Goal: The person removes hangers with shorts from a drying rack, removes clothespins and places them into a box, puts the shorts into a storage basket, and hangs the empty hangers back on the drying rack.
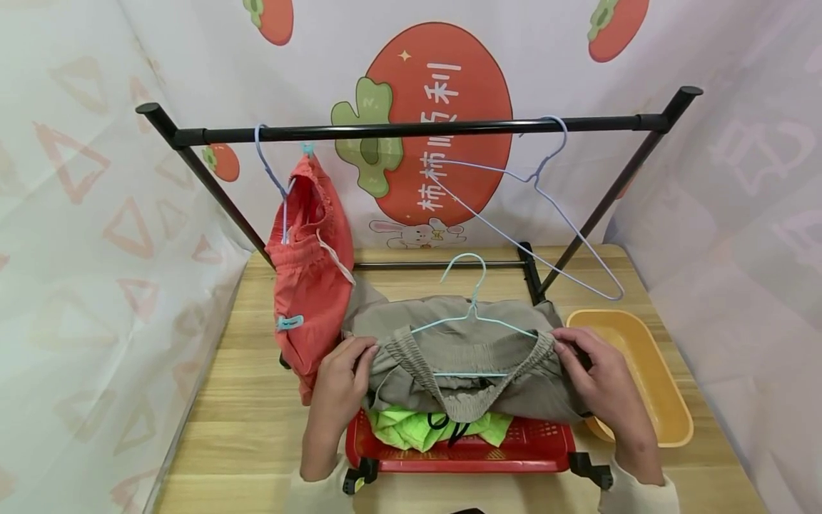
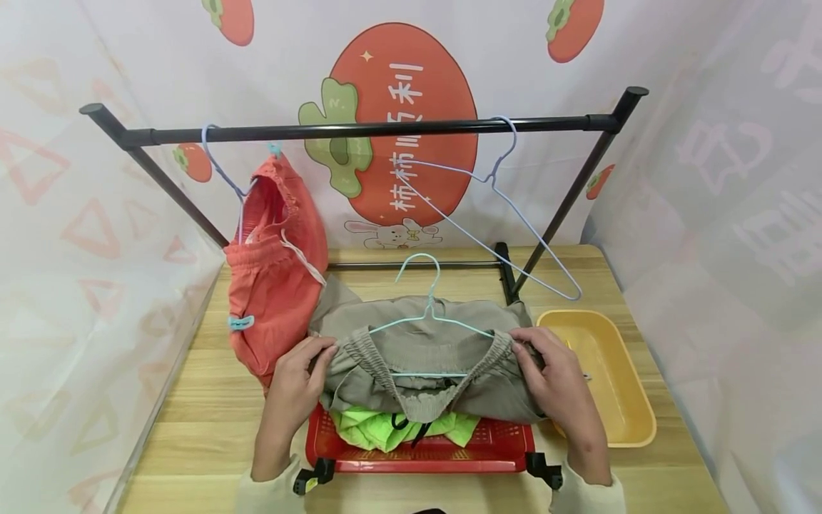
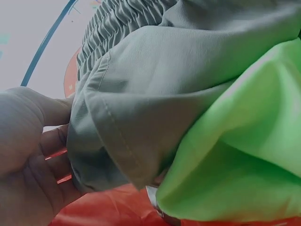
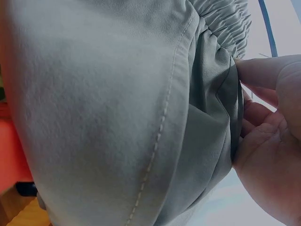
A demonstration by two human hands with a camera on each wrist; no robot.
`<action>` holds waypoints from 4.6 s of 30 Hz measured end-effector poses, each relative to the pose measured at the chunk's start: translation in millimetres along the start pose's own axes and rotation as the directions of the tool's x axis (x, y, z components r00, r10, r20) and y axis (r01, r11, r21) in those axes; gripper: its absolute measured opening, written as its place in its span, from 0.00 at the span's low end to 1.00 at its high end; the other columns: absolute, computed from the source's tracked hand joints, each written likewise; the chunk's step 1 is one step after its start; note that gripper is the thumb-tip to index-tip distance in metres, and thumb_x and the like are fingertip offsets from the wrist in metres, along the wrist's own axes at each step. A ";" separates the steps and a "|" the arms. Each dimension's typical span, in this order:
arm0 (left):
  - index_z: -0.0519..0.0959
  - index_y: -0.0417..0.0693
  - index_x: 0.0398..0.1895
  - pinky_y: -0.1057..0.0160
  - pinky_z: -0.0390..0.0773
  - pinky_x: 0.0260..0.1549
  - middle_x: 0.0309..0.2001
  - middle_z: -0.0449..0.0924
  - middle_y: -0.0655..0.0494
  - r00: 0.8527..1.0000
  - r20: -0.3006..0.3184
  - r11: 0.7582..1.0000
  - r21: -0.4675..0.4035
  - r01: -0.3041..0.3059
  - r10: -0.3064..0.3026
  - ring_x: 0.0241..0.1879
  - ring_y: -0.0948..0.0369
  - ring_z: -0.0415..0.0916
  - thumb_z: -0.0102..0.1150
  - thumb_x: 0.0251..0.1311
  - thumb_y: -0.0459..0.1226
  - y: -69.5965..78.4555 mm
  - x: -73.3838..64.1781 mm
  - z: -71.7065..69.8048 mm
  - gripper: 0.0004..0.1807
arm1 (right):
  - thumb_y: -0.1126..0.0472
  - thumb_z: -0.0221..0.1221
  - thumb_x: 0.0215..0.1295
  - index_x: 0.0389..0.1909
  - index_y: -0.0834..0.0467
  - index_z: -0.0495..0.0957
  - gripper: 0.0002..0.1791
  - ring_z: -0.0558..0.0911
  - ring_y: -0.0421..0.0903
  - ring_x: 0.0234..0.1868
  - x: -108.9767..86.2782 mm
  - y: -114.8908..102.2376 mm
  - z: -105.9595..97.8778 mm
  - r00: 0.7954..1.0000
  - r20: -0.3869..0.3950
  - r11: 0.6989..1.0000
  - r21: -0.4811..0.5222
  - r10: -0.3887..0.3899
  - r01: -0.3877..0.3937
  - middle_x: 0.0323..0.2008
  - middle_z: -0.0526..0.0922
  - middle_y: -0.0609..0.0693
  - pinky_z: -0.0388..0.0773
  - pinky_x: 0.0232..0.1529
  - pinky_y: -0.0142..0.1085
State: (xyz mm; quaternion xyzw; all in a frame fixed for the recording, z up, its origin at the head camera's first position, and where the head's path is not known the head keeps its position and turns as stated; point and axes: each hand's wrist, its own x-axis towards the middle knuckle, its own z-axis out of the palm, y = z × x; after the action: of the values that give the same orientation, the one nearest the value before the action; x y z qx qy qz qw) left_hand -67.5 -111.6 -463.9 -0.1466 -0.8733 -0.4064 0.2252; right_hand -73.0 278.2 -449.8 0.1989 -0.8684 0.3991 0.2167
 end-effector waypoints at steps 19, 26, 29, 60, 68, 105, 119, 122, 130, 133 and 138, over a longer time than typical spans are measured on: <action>0.85 0.43 0.41 0.58 0.81 0.33 0.37 0.82 0.58 0.998 -0.014 0.998 -0.029 -0.061 0.061 0.33 0.62 0.78 0.66 0.66 0.28 8.8 -0.8 16.0 0.04 | 0.83 0.66 0.56 0.48 0.60 0.84 0.21 0.79 0.42 0.43 1.0 -8.9 8.8 0.998 0.014 0.998 -0.010 -0.056 0.056 0.43 0.84 0.49 0.68 0.53 0.22; 0.83 0.44 0.39 0.58 0.81 0.37 0.36 0.82 0.57 0.995 -0.048 0.992 -0.083 -0.094 0.091 0.35 0.63 0.79 0.64 0.68 0.28 4.9 -0.6 20.1 0.03 | 0.82 0.66 0.57 0.48 0.59 0.85 0.21 0.78 0.41 0.44 -0.3 -7.6 7.5 0.999 0.009 1.000 0.007 -0.031 0.031 0.42 0.84 0.49 0.67 0.53 0.22; 0.83 0.43 0.40 0.59 0.81 0.37 0.36 0.82 0.57 0.993 -0.063 0.989 -0.105 -0.108 0.102 0.36 0.62 0.80 0.64 0.67 0.26 4.2 0.9 19.7 0.04 | 0.82 0.66 0.56 0.47 0.59 0.85 0.21 0.78 0.40 0.44 -0.8 -5.9 6.9 1.000 0.006 1.000 0.007 -0.025 0.025 0.42 0.84 0.49 0.67 0.53 0.22; 0.82 0.41 0.42 0.61 0.79 0.43 0.40 0.83 0.54 0.991 -0.125 0.990 -0.121 -0.072 0.057 0.40 0.59 0.80 0.63 0.66 0.25 -2.8 0.3 8.3 0.06 | 0.87 0.64 0.54 0.43 0.71 0.83 0.17 0.77 0.31 0.40 -26.2 21.5 -17.9 0.970 -0.235 0.997 -0.022 0.067 -0.074 0.40 0.83 0.48 0.70 0.45 0.20; 0.83 0.44 0.43 0.68 0.77 0.42 0.40 0.83 0.53 0.989 -0.144 0.986 -0.161 -0.050 0.027 0.39 0.59 0.80 0.61 0.69 0.26 -5.3 0.4 3.4 0.06 | 0.84 0.63 0.60 0.44 0.72 0.83 0.13 0.79 0.32 0.42 -27.4 23.2 -25.0 0.967 -0.232 0.994 0.038 0.104 -0.098 0.40 0.83 0.42 0.72 0.46 0.21; 0.83 0.47 0.42 0.59 0.79 0.38 0.39 0.81 0.63 0.997 0.011 0.993 -0.100 -0.069 0.070 0.37 0.63 0.76 0.64 0.65 0.25 2.9 -1.7 6.4 0.09 | 0.79 0.64 0.62 0.49 0.62 0.86 0.16 0.77 0.34 0.48 -19.1 6.9 -11.8 0.998 -0.044 0.998 -0.055 0.039 -0.041 0.45 0.85 0.53 0.69 0.49 0.21; 0.85 0.48 0.43 0.59 0.80 0.40 0.40 0.82 0.63 0.997 0.044 0.993 -0.108 -0.052 0.057 0.40 0.64 0.78 0.66 0.66 0.29 2.6 -3.0 7.1 0.07 | 0.78 0.51 0.74 0.42 0.64 0.81 0.11 0.74 0.43 0.34 -25.4 4.2 -8.3 0.982 -0.008 0.966 0.183 0.187 -0.182 0.32 0.77 0.50 0.69 0.36 0.28; 0.85 0.48 0.42 0.59 0.80 0.40 0.40 0.82 0.63 0.997 0.048 0.992 -0.111 -0.053 0.059 0.40 0.64 0.78 0.65 0.67 0.29 2.3 -3.9 6.6 0.06 | 0.77 0.48 0.75 0.40 0.65 0.78 0.11 0.73 0.44 0.32 -24.4 3.6 -11.1 0.982 -0.013 0.964 0.196 0.187 -0.181 0.29 0.75 0.51 0.69 0.35 0.30; 0.85 0.49 0.43 0.56 0.81 0.41 0.41 0.84 0.59 0.998 0.065 0.992 -0.127 -0.013 0.022 0.41 0.63 0.79 0.63 0.70 0.33 0.1 -6.2 3.0 0.04 | 0.78 0.44 0.76 0.38 0.71 0.74 0.11 0.72 0.42 0.29 -28.4 9.9 -24.9 0.981 -0.067 0.956 0.245 0.181 -0.160 0.29 0.74 0.51 0.69 0.30 0.30; 0.86 0.49 0.44 0.57 0.82 0.41 0.41 0.84 0.60 0.997 0.070 0.992 -0.126 -0.006 0.015 0.41 0.64 0.79 0.63 0.70 0.33 0.0 -7.2 1.9 0.05 | 0.79 0.43 0.76 0.38 0.72 0.73 0.11 0.72 0.42 0.29 -30.8 11.2 -31.0 0.981 -0.071 0.955 0.253 0.179 -0.156 0.30 0.74 0.49 0.69 0.31 0.30; 0.86 0.48 0.44 0.56 0.82 0.41 0.41 0.85 0.59 0.997 0.078 0.992 -0.124 -0.006 0.016 0.41 0.63 0.80 0.63 0.70 0.32 -1.0 -8.3 1.1 0.05 | 0.80 0.41 0.76 0.37 0.71 0.73 0.12 0.70 0.44 0.29 -34.8 11.3 -39.6 0.978 -0.084 0.943 0.294 0.191 -0.159 0.27 0.71 0.51 0.69 0.31 0.30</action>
State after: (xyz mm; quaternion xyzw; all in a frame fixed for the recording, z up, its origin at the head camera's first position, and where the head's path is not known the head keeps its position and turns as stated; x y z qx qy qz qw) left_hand -61.1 -111.9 -469.3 -0.1808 -0.8539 -0.4522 0.1834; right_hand -41.4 321.9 -452.0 0.1275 -0.8025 0.5484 0.1974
